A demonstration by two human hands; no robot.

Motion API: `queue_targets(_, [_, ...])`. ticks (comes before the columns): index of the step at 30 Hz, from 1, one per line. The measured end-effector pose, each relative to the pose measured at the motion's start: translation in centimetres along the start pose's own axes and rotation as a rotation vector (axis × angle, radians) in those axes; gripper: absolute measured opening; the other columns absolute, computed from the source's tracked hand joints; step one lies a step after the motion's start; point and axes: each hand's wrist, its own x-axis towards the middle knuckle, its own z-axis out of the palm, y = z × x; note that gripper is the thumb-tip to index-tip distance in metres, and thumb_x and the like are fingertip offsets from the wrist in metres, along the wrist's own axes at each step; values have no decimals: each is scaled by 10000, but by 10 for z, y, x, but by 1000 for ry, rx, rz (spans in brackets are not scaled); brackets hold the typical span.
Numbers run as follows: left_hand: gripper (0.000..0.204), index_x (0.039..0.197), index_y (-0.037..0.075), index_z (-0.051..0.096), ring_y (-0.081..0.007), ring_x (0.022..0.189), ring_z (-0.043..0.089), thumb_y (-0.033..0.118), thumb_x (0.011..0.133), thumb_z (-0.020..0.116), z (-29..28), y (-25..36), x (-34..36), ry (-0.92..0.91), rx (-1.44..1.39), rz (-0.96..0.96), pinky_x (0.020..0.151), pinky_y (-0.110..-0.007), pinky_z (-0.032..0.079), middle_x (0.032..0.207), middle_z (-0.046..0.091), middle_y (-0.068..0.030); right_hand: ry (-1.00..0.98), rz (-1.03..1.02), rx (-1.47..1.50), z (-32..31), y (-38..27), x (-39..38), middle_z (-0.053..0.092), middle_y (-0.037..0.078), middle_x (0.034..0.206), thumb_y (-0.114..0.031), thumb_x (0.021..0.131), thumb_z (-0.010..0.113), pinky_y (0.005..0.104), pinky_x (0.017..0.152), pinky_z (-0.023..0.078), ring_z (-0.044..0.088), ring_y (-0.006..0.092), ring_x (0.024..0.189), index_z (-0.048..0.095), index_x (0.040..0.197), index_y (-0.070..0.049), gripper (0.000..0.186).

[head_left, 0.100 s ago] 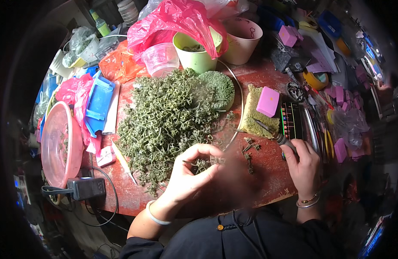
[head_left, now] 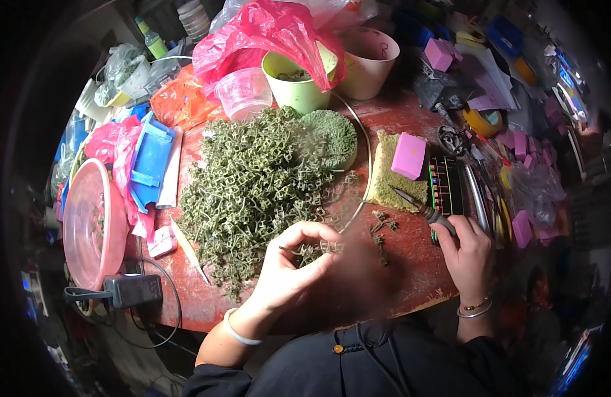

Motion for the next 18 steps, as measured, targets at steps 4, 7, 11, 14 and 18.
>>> queue_targets(4, [226,1071,28,657,-112,1006,593,29,851,709,-5,0,3,10,21,10,918,-279,483,1046,652,-30,-29,-7,288,-7,-15,-7,583,109,689,-368,893,735,381,513,451,609,295,580,631,875,-17,367])
queue_targets(7, [217,1065,29,655,-110,1002,591,13,853,698,-3,-3,3,20,-7,-1,915,-273,483,1040,649,-27,-10,-206,335,0,-23,-7,567,59,651,-395,877,743,360,494,446,585,244,536,615,839,-47,373])
queue_targets(11, [214,1059,32,654,-109,997,591,7,851,695,-1,-3,4,8,-15,3,917,-272,480,1039,648,-26,-61,-270,322,0,-25,-9,556,39,645,-367,857,768,352,489,438,574,230,530,610,845,-51,353])
queue_targets(14, [213,1052,32,654,-112,1000,592,11,845,700,-2,-3,4,-4,1,9,922,-277,476,1038,649,-28,-55,-272,325,3,-26,-9,545,37,636,-364,849,776,354,487,435,570,229,526,608,832,-57,351])
queue_targets(18, [210,1046,32,654,-116,1005,593,17,842,703,-3,-4,3,-12,11,26,928,-282,472,1035,651,-31,-59,-279,338,5,-27,-9,547,36,638,-365,847,778,353,486,434,571,227,527,605,820,-60,351])
